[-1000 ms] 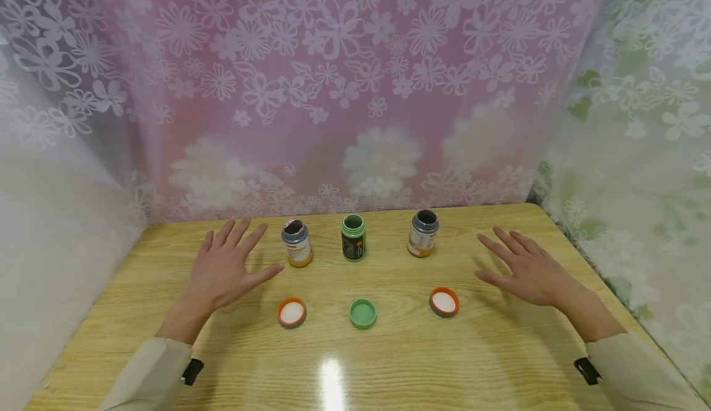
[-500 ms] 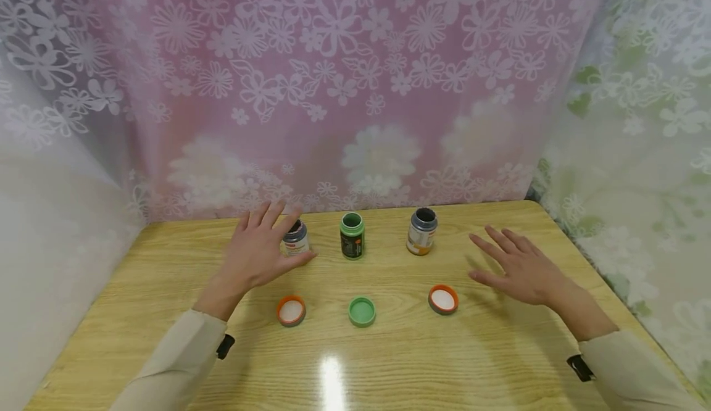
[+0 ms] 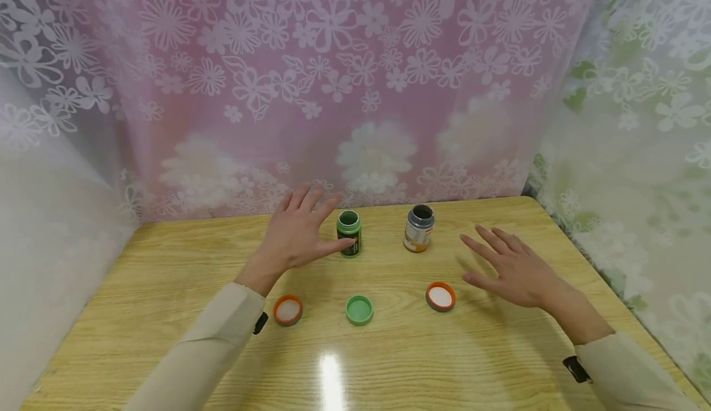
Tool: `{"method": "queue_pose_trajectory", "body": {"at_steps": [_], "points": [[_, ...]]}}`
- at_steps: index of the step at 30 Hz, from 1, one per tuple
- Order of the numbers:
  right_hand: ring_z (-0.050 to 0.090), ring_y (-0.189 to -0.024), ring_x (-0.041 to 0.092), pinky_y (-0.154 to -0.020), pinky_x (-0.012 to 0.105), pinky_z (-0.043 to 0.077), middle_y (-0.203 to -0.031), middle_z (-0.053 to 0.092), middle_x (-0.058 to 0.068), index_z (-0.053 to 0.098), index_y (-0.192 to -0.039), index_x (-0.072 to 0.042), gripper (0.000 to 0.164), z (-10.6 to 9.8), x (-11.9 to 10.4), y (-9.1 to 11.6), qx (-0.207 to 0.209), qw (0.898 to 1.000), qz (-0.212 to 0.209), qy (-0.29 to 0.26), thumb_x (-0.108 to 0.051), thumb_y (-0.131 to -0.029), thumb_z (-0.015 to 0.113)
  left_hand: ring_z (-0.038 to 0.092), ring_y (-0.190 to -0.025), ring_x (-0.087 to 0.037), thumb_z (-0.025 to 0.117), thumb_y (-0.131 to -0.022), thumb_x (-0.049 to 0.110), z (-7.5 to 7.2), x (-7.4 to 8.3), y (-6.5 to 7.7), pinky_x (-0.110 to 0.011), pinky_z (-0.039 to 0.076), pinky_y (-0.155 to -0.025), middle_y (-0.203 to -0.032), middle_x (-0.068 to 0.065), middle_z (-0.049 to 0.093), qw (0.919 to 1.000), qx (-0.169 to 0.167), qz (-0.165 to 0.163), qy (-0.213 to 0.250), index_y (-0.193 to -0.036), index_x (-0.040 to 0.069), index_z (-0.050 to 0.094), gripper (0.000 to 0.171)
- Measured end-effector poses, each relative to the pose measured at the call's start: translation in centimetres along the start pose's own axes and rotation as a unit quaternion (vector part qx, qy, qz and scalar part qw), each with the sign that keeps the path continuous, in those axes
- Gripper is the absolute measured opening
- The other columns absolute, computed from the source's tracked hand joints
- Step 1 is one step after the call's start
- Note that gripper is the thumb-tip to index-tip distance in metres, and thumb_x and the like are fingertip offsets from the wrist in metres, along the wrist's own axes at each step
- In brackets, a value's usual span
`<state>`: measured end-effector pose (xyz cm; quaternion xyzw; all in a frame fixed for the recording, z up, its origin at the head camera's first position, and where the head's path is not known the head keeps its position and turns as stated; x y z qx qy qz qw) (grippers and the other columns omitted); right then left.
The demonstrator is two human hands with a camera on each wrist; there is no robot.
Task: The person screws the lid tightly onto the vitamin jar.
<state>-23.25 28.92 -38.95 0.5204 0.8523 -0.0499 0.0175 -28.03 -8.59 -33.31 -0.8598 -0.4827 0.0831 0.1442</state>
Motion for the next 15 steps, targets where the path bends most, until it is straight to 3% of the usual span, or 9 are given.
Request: {"method": "queue_pose_trajectory", "body": {"at_steps": [15], "points": [[0.023,-0.137,0.041,-0.107,0.056,0.021,-0.155,0.021,0.014,0.028,-0.152,-0.024,0.072,0.3,-1.2,0.4,0.024,0.999,-0.026,0.011,-0.059,-0.093,0.049,0.022,-0.14,-0.029,0.038,-0.08,0.082,0.1,4.6,-5.3,-0.054,0.026,-0.107,-0.155,-0.005,0.024,0.9976,-0.055,0.016,0.04,-0.153,0.032,0.024,0.089]]}}
Point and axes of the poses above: each hand's wrist, its own y-axis away from the middle knuckle, its own z-axis out of the palm, x = y × z, the point moved 4 cm from there along -y, towards the middle knuckle
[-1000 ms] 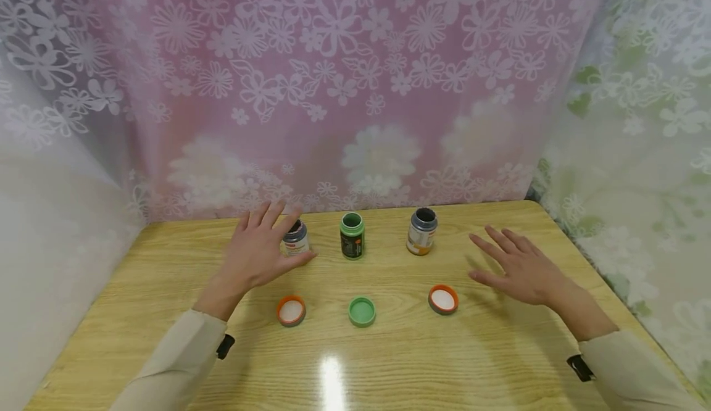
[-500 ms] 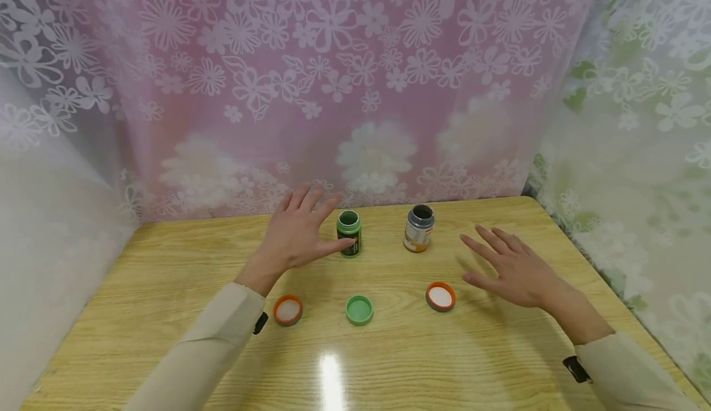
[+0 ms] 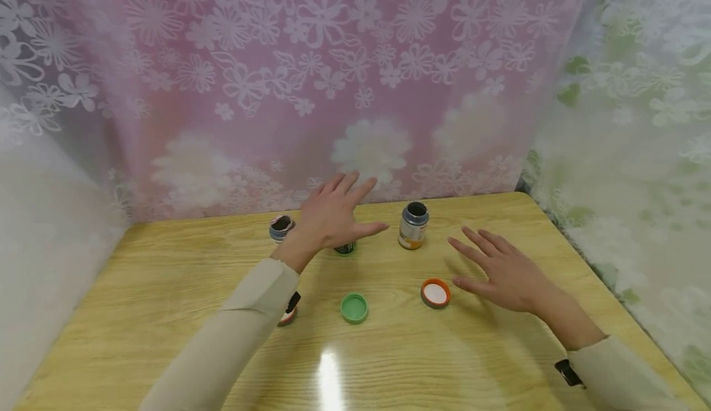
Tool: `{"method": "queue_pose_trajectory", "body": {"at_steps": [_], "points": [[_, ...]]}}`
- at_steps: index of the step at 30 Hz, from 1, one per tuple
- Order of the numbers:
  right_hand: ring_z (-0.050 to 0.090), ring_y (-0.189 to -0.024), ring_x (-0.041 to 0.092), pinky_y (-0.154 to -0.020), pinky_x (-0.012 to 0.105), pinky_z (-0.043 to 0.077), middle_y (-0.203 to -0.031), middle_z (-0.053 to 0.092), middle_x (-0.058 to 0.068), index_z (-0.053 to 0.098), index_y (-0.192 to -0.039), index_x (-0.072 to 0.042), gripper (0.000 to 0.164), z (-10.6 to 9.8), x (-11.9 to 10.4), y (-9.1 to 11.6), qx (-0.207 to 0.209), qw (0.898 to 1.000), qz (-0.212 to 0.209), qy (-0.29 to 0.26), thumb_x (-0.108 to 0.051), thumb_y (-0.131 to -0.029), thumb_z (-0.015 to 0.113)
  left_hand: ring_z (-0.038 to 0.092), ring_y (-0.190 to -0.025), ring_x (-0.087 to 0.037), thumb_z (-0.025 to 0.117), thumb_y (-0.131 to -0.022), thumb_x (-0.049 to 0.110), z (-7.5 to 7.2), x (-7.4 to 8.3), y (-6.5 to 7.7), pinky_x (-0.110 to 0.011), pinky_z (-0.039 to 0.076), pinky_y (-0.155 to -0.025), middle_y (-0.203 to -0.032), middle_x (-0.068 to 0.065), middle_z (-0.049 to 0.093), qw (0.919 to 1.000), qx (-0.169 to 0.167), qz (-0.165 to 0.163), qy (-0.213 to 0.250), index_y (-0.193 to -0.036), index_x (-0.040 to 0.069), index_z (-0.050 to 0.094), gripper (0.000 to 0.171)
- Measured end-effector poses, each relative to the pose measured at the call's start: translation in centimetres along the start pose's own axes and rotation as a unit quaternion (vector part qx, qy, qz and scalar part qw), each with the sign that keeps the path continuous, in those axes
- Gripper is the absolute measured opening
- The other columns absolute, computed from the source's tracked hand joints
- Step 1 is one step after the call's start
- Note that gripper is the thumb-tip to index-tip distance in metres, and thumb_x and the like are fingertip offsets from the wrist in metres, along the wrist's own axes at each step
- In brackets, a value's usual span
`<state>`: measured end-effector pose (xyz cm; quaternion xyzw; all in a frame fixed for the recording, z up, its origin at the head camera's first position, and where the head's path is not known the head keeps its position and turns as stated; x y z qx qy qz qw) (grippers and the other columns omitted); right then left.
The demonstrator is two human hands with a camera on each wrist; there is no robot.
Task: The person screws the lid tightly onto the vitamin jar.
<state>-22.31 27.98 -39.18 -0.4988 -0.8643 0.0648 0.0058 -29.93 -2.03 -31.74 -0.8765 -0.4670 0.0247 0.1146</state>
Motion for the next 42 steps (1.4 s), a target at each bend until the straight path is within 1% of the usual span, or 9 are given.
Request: {"method": "queue_pose_trajectory", "body": {"at_steps": [4,9,14,18,23,29,37,40,42], "points": [[0.023,-0.137,0.041,-0.106,0.056,0.022,-0.155,0.021,0.013,0.028,-0.152,-0.024,0.072,0.1,-0.4,-0.1,0.002,1.0,-0.007,-0.009,-0.058,-0.093,0.051,0.022,-0.141,-0.028,0.042,-0.08,0.08,0.2,1.0,-1.2,-0.055,0.028,-0.106,-0.155,-0.005,0.023,0.9993,-0.011,-0.006,0.034,-0.153,0.033,0.02,0.09],[0.023,-0.137,0.041,-0.106,0.056,0.023,-0.155,0.022,0.012,0.028,-0.152,-0.025,0.071,0.2,-0.7,0.1,0.001,1.0,-0.004,-0.016,-0.057,-0.093,0.051,0.026,-0.139,-0.03,0.049,-0.083,0.074,1.8,2.1,-2.3,-0.052,0.032,-0.105,-0.155,-0.007,0.024,0.9958,-0.018,-0.019,0.088,-0.153,0.027,0.022,0.089],[0.023,-0.137,0.04,-0.105,0.058,0.024,-0.155,0.022,0.011,0.028,-0.152,-0.027,0.07,0.4,-0.9,0.3,0.003,1.0,-0.005,-0.019,-0.057,-0.093,0.05,0.029,-0.137,-0.032,0.057,-0.084,0.065,3.3,3.2,-2.9,-0.05,0.033,-0.105,-0.154,-0.008,0.026,0.9853,0.0,-0.045,0.165,-0.153,0.02,0.025,0.088],[0.023,-0.137,0.04,-0.104,0.058,0.025,-0.156,0.021,0.009,0.03,-0.151,-0.027,0.07,0.5,-1.1,0.5,0.006,1.0,-0.004,-0.018,-0.058,-0.093,0.052,0.03,-0.137,-0.03,0.063,-0.083,0.06,4.6,4.3,-3.4,-0.048,0.038,-0.102,-0.153,-0.007,0.027,0.971,0.002,-0.073,0.228,-0.153,0.02,0.022,0.091],[0.024,-0.137,0.039,-0.103,0.058,0.027,-0.156,0.022,0.007,0.031,-0.151,-0.028,0.071,0.8,-1.4,0.6,0.005,1.0,-0.008,-0.017,-0.059,-0.091,0.053,0.034,-0.135,-0.027,0.068,-0.083,0.053,6.3,5.3,-4.0,-0.046,0.04,-0.1,-0.153,-0.007,0.028,0.953,-0.016,-0.106,0.284,-0.154,0.018,0.021,0.092],[0.024,-0.138,0.038,-0.104,0.056,0.026,-0.156,0.021,0.005,0.032,-0.15,-0.028,0.07,1.3,-1.9,0.5,0.006,1.0,-0.009,-0.027,-0.059,-0.091,0.053,0.033,-0.136,-0.028,0.069,-0.086,0.044,8.1,6.0,-4.2,-0.047,0.035,-0.104,-0.153,-0.008,0.029,0.9219,-0.031,-0.126,0.365,-0.154,0.017,0.017,0.09],[0.023,-0.139,0.036,-0.106,0.054,0.026,-0.157,0.019,0.003,0.032,-0.15,-0.029,0.07,2.3,-2.5,0.7,0.002,0.999,-0.016,-0.038,-0.061,-0.091,0.052,0.044,-0.127,-0.028,0.074,-0.083,0.042,10.5,6.1,-4.4,-0.047,0.039,-0.1,-0.144,-0.01,0.042,0.9021,-0.009,-0.163,0.4,-0.149,0.01,0.031,0.085],[0.024,-0.138,0.035,-0.105,0.054,0.029,-0.157,0.02,0.003,0.034,-0.15,-0.028,0.07,2.3,-2.7,0.8,0.008,0.999,-0.022,-0.036,-0.061,-0.091,0.052,0.046,-0.125,-0.028,0.076,-0.082,0.04,11.2,6.0,-4.7,-0.046,0.041,-0.099,-0.141,-0.01,0.044,0.8874,0.001,-0.172,0.428,-0.148,0.01,0.033,0.084],[0.025,-0.138,0.035,-0.104,0.054,0.03,-0.156,0.02,0.003,0.035,-0.15,-0.028,0.07,2.3,-2.8,0.9,0.01,0.999,-0.024,-0.036,-0.06,-0.091,0.052,0.047,-0.124,-0.027,0.077,-0.081,0.038,11.8,5.9,-5.0,-0.044,0.041,-0.098,-0.14,-0.01,0.045,0.875,0.007,-0.171,0.453,-0.147,0.01,0.035,0.083]]}}
Point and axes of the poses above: each hand's wrist, its own y-axis away from the middle knuckle, its own z-axis out of the palm, x = y × z, the point moved 4 cm from there along -y, towards the middle knuckle
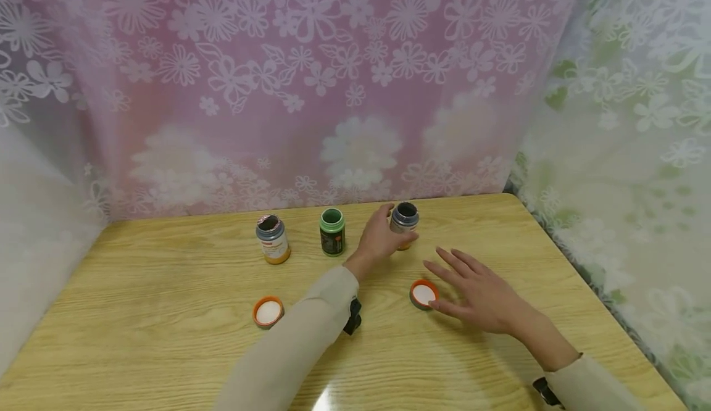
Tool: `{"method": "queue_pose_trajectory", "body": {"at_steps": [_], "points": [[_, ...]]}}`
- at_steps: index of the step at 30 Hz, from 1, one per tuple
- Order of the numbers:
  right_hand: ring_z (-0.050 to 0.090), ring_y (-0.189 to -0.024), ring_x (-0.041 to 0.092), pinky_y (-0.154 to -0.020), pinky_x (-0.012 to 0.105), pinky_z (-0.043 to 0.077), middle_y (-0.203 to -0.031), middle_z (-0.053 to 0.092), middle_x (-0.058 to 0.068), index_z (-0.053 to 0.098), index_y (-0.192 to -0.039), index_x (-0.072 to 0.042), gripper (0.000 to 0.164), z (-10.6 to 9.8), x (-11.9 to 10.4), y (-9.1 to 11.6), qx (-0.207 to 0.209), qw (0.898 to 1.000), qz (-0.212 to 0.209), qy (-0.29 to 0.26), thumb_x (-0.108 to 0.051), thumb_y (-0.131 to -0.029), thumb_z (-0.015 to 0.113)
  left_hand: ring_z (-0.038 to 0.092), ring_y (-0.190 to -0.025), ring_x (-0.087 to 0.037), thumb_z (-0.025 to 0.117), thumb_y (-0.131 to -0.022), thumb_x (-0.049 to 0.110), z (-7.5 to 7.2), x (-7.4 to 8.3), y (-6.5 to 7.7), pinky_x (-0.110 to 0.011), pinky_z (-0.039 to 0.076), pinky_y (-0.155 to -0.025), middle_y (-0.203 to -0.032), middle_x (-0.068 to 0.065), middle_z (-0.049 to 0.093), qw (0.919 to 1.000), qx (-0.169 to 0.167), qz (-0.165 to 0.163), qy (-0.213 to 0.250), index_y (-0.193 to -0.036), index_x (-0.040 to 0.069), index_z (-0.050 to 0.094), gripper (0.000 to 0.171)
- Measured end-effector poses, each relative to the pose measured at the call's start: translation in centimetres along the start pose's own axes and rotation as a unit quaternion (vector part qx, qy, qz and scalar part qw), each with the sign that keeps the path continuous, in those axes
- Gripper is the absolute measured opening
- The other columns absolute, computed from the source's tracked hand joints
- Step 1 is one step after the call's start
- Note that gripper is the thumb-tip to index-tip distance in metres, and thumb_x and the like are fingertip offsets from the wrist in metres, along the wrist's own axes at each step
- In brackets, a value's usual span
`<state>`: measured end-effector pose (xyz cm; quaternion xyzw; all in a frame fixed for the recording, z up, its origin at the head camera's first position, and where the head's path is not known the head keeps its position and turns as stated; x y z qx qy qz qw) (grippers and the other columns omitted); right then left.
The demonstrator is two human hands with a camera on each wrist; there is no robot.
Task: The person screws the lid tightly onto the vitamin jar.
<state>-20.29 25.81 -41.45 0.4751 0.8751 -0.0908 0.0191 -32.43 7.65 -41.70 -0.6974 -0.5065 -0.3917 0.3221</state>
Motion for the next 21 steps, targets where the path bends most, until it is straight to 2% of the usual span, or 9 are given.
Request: {"method": "queue_pose_trajectory", "body": {"at_steps": [5,8,14,21], "points": [[0.026,-0.138,0.035,-0.104,0.054,0.031,-0.156,0.021,0.003,0.038,-0.149,-0.025,0.068,0.1,-0.2,0.0,-0.002,1.0,-0.007,0.001,-0.059,-0.091,0.052,0.048,-0.122,-0.024,0.08,-0.08,0.033,0.5,-1.1,-0.7,-0.041,0.042,-0.098,-0.137,-0.007,0.047,0.997,-0.023,-0.002,0.074,-0.145,0.012,0.038,0.08],[0.027,-0.137,0.035,-0.103,0.054,0.032,-0.156,0.021,0.003,0.039,-0.148,-0.025,0.068,0.3,-0.4,-0.1,-0.003,1.0,-0.011,-0.001,-0.059,-0.091,0.053,0.049,-0.121,-0.024,0.08,-0.08,0.031,0.5,-1.7,-0.8,-0.042,0.043,-0.098,-0.135,-0.007,0.049,0.9948,-0.033,-0.005,0.096,-0.146,0.013,0.037,0.08],[0.027,-0.138,0.034,-0.104,0.054,0.031,-0.156,0.02,0.003,0.037,-0.149,-0.026,0.067,0.9,-0.7,-0.2,-0.023,1.0,-0.013,-0.005,-0.061,-0.092,0.05,0.054,-0.113,-0.021,0.078,-0.082,0.028,0.5,-2.6,-1.0,-0.04,0.047,-0.092,-0.124,-0.003,0.055,0.9946,-0.047,0.0,0.092,-0.141,0.018,0.044,0.069],[0.029,-0.137,0.034,-0.103,0.053,0.033,-0.155,0.025,0.006,0.04,-0.148,-0.024,0.067,0.7,-0.7,-0.6,-0.025,0.999,-0.028,-0.007,-0.06,-0.092,0.05,0.055,-0.109,-0.019,0.078,-0.082,0.031,0.4,-2.1,-1.6,-0.039,0.048,-0.088,-0.12,-0.001,0.057,0.9949,-0.066,0.01,0.076,-0.139,0.021,0.048,0.065]]}}
Point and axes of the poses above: each hand's wrist, its own y-axis away from the middle knuckle, its own z-axis out of the palm, x = y × z, the point moved 4 cm from there along -y, towards the middle knuckle
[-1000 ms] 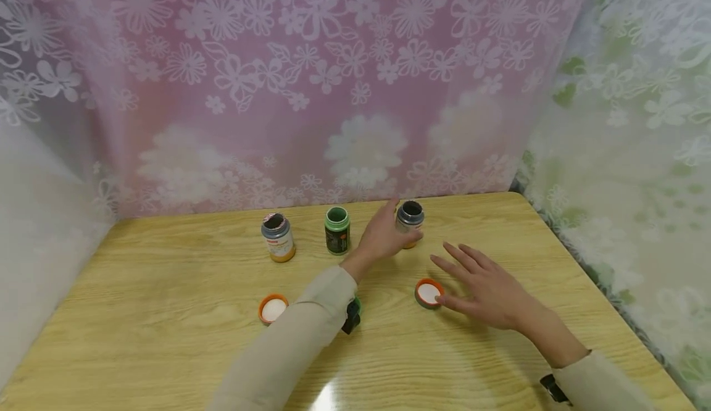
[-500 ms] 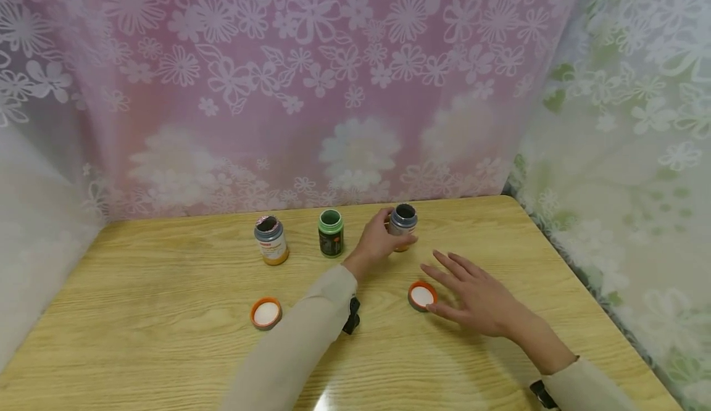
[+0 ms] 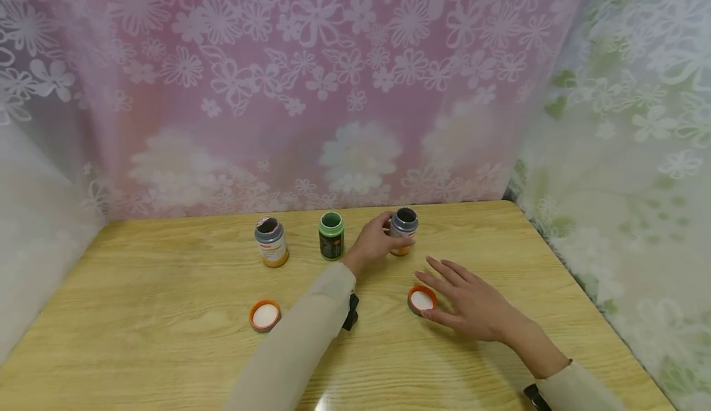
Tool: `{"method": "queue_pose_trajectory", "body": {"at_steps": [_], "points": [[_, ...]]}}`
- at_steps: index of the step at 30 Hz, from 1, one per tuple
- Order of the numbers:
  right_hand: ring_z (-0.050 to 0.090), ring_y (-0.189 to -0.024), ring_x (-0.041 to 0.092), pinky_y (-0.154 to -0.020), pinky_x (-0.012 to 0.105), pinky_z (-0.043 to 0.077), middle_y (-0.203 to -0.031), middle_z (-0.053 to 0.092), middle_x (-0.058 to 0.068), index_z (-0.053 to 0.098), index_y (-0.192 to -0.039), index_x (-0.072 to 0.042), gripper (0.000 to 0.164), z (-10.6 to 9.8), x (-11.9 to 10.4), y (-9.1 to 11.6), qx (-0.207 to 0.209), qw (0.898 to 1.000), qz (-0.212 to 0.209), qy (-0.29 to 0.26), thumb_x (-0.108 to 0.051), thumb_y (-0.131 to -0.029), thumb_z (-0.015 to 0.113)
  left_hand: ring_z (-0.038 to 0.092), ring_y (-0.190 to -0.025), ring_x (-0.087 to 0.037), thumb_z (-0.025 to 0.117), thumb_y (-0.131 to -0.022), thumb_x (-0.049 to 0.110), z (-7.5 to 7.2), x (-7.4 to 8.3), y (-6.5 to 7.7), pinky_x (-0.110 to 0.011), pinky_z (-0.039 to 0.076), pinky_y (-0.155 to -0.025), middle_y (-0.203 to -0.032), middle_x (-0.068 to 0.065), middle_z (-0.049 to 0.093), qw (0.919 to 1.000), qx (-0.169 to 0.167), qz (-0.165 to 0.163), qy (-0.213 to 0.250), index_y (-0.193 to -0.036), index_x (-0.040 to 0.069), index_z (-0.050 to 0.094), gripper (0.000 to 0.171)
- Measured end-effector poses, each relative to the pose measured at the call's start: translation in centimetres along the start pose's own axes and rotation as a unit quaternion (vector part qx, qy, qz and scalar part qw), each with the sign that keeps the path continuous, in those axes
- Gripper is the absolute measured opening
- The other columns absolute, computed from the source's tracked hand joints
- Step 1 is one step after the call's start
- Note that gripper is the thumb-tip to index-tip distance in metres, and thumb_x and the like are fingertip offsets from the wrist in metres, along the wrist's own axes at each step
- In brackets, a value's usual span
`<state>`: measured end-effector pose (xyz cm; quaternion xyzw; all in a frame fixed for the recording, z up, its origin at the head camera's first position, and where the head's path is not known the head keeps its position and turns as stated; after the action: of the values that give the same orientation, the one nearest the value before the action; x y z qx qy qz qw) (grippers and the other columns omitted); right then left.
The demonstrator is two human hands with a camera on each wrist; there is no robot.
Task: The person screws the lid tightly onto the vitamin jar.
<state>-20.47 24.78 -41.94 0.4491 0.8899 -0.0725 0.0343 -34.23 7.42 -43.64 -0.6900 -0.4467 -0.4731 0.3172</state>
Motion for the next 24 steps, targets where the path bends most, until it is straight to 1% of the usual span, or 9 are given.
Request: {"method": "queue_pose_trajectory", "body": {"at_steps": [3,7,10,13,16,19,21,24], "points": [[0.03,-0.136,0.032,-0.101,0.053,0.036,-0.153,0.029,0.007,0.041,-0.147,-0.024,0.066,0.2,-0.2,-0.4,-0.012,1.0,-0.014,-0.008,-0.059,-0.092,0.051,0.056,-0.107,-0.018,0.078,-0.082,0.031,-0.2,0.1,0.0,-0.038,0.048,-0.087,-0.119,-0.002,0.058,0.9999,-0.007,-0.002,-0.008,-0.138,0.021,0.049,0.065],[0.035,-0.134,0.028,-0.096,0.05,0.042,-0.15,0.035,0.007,0.043,-0.145,-0.024,0.065,0.3,-0.5,-0.7,-0.025,0.999,-0.035,-0.027,-0.055,-0.09,0.059,0.057,-0.102,-0.016,0.079,-0.081,0.031,-0.1,0.3,-0.3,-0.035,0.049,-0.084,-0.115,-0.002,0.059,0.9998,-0.013,0.0,-0.017,-0.135,0.02,0.051,0.061],[0.038,-0.132,0.026,-0.091,0.048,0.046,-0.148,0.038,0.006,0.045,-0.144,-0.024,0.065,0.3,-0.7,-1.0,-0.031,0.997,-0.048,-0.044,-0.048,-0.088,0.066,0.058,-0.1,-0.016,0.079,-0.081,0.031,-0.1,0.4,-0.5,-0.035,0.049,-0.083,-0.114,-0.002,0.06,0.9996,-0.015,-0.002,-0.024,-0.134,0.019,0.051,0.061],[0.042,-0.128,0.026,-0.087,0.046,0.049,-0.145,0.043,0.006,0.047,-0.142,-0.023,0.063,0.3,-0.9,-1.4,-0.037,0.996,-0.056,-0.051,-0.04,-0.087,0.07,0.058,-0.099,-0.016,0.079,-0.08,0.031,-0.1,0.6,-0.6,-0.035,0.049,-0.084,-0.114,-0.002,0.06,0.9994,-0.016,-0.007,-0.031,-0.135,0.018,0.05,0.064],[0.047,-0.122,0.025,-0.084,0.045,0.05,-0.138,0.049,0.005,0.053,-0.138,-0.02,0.054,0.3,-1.1,-1.9,-0.04,0.995,-0.07,-0.052,-0.031,-0.087,0.07,0.058,-0.1,-0.016,0.08,-0.08,0.03,-0.1,0.8,-0.6,-0.034,0.049,-0.083,-0.115,-0.002,0.06,0.9991,-0.017,-0.013,-0.038,-0.136,0.017,0.05,0.064],[0.051,-0.114,0.023,-0.084,0.043,0.049,-0.129,0.055,0.004,0.06,-0.13,-0.017,0.043,0.1,-1.2,-2.4,-0.04,0.993,-0.092,-0.06,-0.025,-0.089,0.069,0.058,-0.1,-0.016,0.08,-0.08,0.03,-0.3,0.8,-0.6,-0.034,0.049,-0.083,-0.116,-0.002,0.059,0.9988,-0.017,-0.017,-0.043,-0.135,0.018,0.05,0.064],[0.051,-0.11,0.022,-0.085,0.041,0.048,-0.125,0.056,0.002,0.063,-0.125,-0.016,0.037,0.1,-1.3,-2.7,-0.045,0.991,-0.101,-0.074,-0.022,-0.089,0.069,0.058,-0.102,-0.016,0.079,-0.08,0.03,-0.4,0.7,-0.6,-0.033,0.049,-0.083,-0.117,-0.002,0.059,0.9987,-0.016,-0.019,-0.045,-0.135,0.018,0.05,0.063],[0.051,-0.105,0.021,-0.084,0.039,0.048,-0.122,0.055,0.001,0.064,-0.121,-0.016,0.034,0.1,-1.3,-3.1,-0.063,0.989,-0.099,-0.09,-0.021,-0.088,0.071,0.058,-0.102,-0.015,0.079,-0.08,0.03,-0.5,0.5,-0.6,-0.032,0.049,-0.083,-0.116,-0.002,0.06,0.9986,-0.014,-0.016,-0.048,-0.135,0.018,0.05,0.063]]}}
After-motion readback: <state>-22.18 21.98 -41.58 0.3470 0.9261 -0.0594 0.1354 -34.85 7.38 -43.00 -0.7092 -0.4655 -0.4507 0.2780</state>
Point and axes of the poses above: each hand's wrist, its own y-axis away from the middle knuckle, its own z-axis out of the palm, x = y × z, the point moved 4 cm from there along -y, towards the middle knuckle
